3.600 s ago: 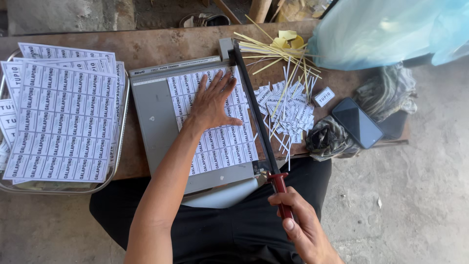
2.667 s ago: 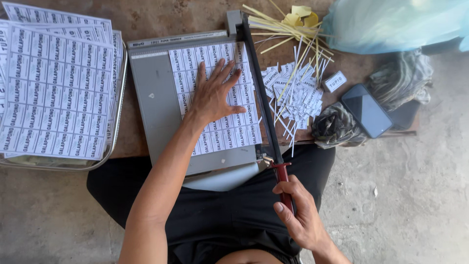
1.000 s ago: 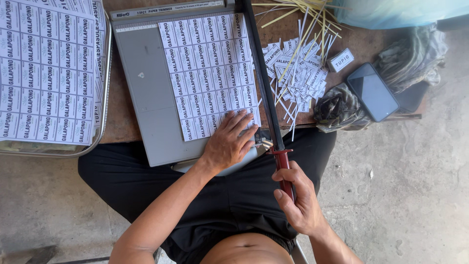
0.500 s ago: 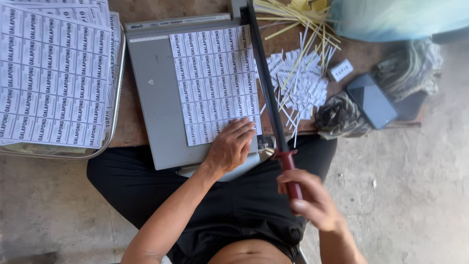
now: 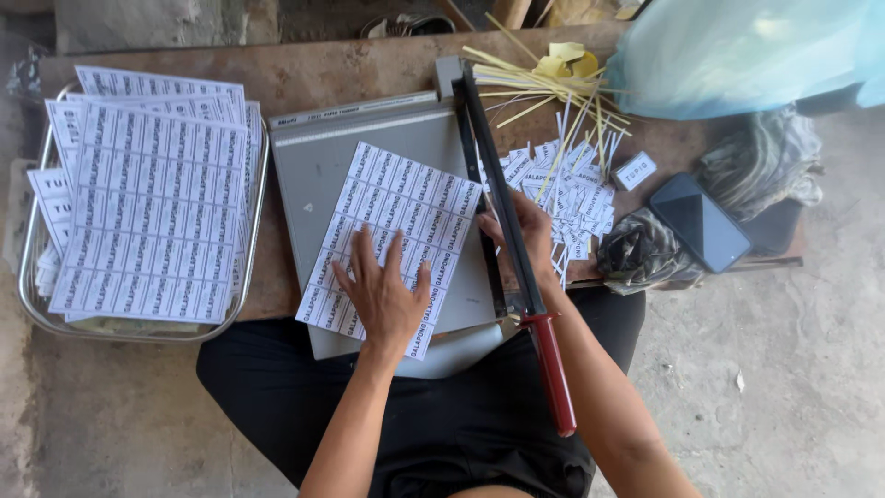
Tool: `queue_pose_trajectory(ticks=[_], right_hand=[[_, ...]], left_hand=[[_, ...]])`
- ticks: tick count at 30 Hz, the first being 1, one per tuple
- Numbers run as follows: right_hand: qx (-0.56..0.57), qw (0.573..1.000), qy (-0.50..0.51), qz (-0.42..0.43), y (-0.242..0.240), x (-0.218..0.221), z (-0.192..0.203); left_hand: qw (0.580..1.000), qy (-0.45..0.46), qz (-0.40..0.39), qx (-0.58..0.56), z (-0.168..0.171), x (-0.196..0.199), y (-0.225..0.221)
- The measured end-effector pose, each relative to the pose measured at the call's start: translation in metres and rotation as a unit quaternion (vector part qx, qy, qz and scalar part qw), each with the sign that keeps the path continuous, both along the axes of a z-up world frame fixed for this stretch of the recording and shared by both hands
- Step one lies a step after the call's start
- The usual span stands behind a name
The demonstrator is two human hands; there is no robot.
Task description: The person trims sheets of printed labels using a manual paper cutter, aligning the paper and pressing the lever down to cut strips.
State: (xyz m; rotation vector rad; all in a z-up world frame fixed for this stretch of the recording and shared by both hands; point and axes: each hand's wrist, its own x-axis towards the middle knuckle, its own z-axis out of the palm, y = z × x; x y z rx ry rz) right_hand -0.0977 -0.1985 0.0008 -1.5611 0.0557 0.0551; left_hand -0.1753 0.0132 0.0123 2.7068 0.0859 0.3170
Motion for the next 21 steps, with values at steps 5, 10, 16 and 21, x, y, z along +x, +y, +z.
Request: queue_pose_trajectory(ticks=[5,10,16,21], right_hand=[[-0.117,0.989,-0.058,-0.065,-0.018,0.017,-0.014],[-0.334,0.928,-0.144,-0.087,-0.080,0.052,-0.007],[-0.397,0.913,-0.093,-0.004,-0.102,-0.010,0.066],[-0.142,0.986,0.003,0.092,-0.074,-0.148,0.137]], left_hand=[[0.996,0.072,0.043,-0.004,-0.015,0.034,0.004],[0.993,0.111,-0.026,0.014,-0.022,0.046,0.004],[0.982,0.106,-0.156,-0.024,-0.012,0.086,-0.007],[0.969,0.136,-0.204,0.038,-0.007,0.123,-0.010]])
